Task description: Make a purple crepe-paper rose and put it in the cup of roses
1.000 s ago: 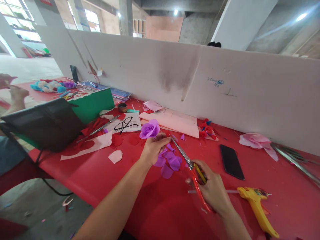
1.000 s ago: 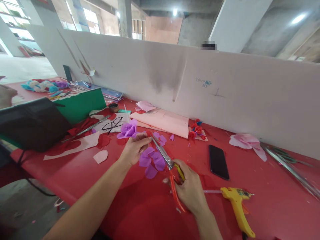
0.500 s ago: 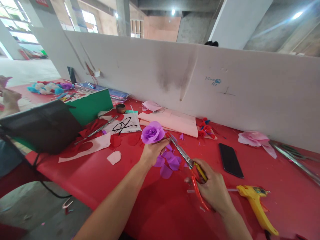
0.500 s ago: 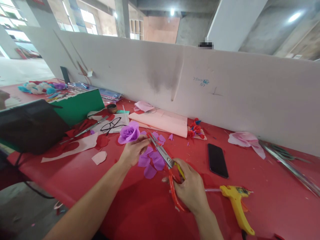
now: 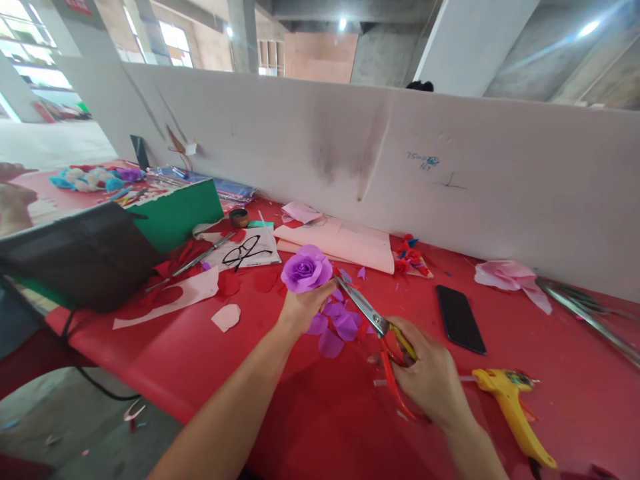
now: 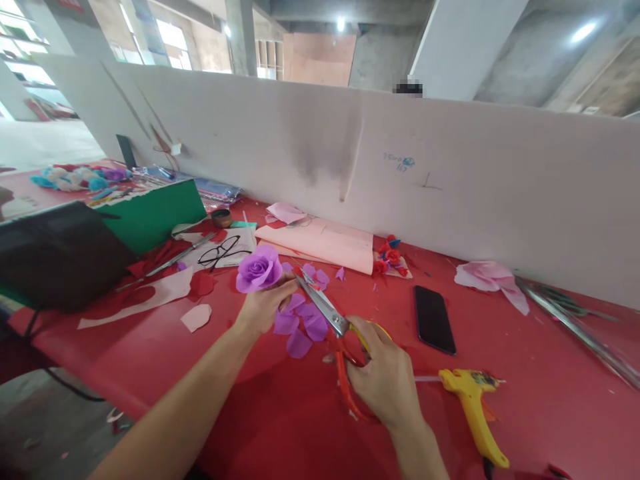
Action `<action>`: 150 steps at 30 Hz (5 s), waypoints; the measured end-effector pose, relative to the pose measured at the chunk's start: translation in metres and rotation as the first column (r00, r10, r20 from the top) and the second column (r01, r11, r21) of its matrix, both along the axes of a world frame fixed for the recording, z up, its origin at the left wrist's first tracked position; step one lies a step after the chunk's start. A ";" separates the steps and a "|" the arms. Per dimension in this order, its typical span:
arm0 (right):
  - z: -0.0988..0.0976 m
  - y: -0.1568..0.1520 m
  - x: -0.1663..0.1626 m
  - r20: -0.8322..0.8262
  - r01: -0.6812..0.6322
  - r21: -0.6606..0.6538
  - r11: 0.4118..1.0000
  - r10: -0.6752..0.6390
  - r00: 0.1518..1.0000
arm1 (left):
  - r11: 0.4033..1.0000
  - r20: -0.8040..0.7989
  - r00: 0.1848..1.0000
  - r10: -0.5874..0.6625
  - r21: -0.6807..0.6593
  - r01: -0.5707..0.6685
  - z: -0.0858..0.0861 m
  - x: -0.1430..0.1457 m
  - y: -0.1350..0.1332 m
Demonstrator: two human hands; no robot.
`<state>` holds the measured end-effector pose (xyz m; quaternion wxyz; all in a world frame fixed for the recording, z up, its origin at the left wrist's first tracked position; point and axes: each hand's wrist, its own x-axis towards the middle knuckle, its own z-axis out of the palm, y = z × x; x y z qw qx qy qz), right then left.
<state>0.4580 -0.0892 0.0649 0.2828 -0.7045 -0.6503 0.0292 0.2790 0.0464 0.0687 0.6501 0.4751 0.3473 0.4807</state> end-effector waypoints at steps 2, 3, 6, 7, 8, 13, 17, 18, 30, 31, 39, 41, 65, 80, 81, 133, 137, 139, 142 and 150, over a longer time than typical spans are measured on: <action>0.000 0.000 0.000 -0.003 0.005 -0.002 1.000 -0.005 1.000 | 1.000 -0.006 1.000 0.000 0.006 0.000 -0.001 0.000 0.000; -0.001 0.000 0.001 -0.004 0.006 -0.004 1.000 -0.006 1.000 | 1.000 -0.004 1.000 -0.003 0.007 0.003 0.000 0.000 0.000; -0.001 0.001 0.002 -0.009 0.004 0.000 1.000 -0.004 1.000 | 1.000 0.009 1.000 -0.008 0.000 0.008 0.002 0.000 -0.001; 0.000 0.001 0.002 -0.010 0.003 0.004 1.000 -0.003 1.000 | 1.000 0.012 1.000 -0.008 -0.003 0.008 0.003 0.000 -0.002; 0.000 0.001 0.002 -0.012 0.004 0.008 1.000 -0.004 1.000 | 1.000 0.019 1.000 -0.010 -0.007 0.010 0.004 0.000 -0.002; 0.002 0.000 0.000 -0.042 0.013 -0.011 1.000 -0.013 0.999 | 0.998 0.087 0.996 -0.028 -0.047 0.033 0.010 0.001 -0.004; 0.004 0.000 -0.001 -0.055 0.013 -0.007 1.000 -0.013 0.998 | 0.996 0.122 0.992 -0.026 -0.080 0.036 0.014 0.002 -0.004; 0.004 0.000 -0.001 -0.061 0.008 -0.015 1.000 -0.008 0.998 | 0.996 0.131 0.991 -0.024 -0.086 0.035 0.013 0.002 -0.004; 0.002 0.000 -0.001 0.030 0.014 -0.006 1.000 -0.014 0.999 | 0.995 0.212 0.977 -0.008 -0.094 0.029 0.013 0.003 -0.002; 0.003 0.000 -0.001 0.037 0.013 -0.005 1.000 -0.013 0.999 | 0.995 0.211 0.977 -0.012 -0.093 0.032 0.013 0.003 -0.003; -0.001 0.003 0.001 -0.027 0.007 0.000 1.000 -0.007 1.000 | 0.997 0.198 0.980 -0.018 -0.064 0.032 0.012 0.002 -0.004; -0.002 0.003 0.001 -0.053 -0.008 0.001 1.000 0.008 0.999 | 0.997 0.193 0.981 -0.013 -0.071 0.028 0.013 0.003 -0.005; 0.001 0.001 -0.009 -0.319 0.004 0.001 1.000 -0.004 0.948 | 0.993 0.197 0.980 0.024 -0.118 0.000 0.016 0.002 -0.002; 0.001 0.001 -0.001 -0.172 -0.048 -0.052 0.997 0.038 0.984 | 0.997 0.188 0.982 -0.029 -0.062 0.041 0.011 -0.001 0.000; 0.000 0.001 0.000 -0.157 -0.059 -0.049 0.997 0.050 0.986 | 0.997 0.174 0.984 -0.040 -0.054 0.050 0.010 -0.001 0.000; -0.013 0.014 -0.028 -0.988 0.145 -0.030 0.989 -0.052 0.146 | 0.946 0.047 0.981 -0.189 -0.261 0.195 -0.008 0.038 -0.043; -0.011 0.012 -0.027 -0.987 0.102 -0.034 0.994 -0.049 0.153 | 0.929 0.043 0.957 -0.288 -0.231 0.290 -0.004 0.037 -0.044; -0.009 0.012 -0.028 -0.986 0.091 -0.039 0.995 -0.054 0.160 | 0.903 0.028 0.938 -0.346 -0.261 0.341 -0.003 0.037 -0.046; -0.006 0.011 -0.029 -0.985 0.096 -0.047 0.994 -0.063 0.160 | 0.896 0.036 0.940 -0.340 -0.290 0.336 -0.004 0.036 -0.046; -0.006 0.012 -0.026 -0.988 0.089 -0.098 0.991 -0.108 0.115 | 0.925 0.089 0.951 -0.296 -0.222 0.309 -0.004 0.034 -0.043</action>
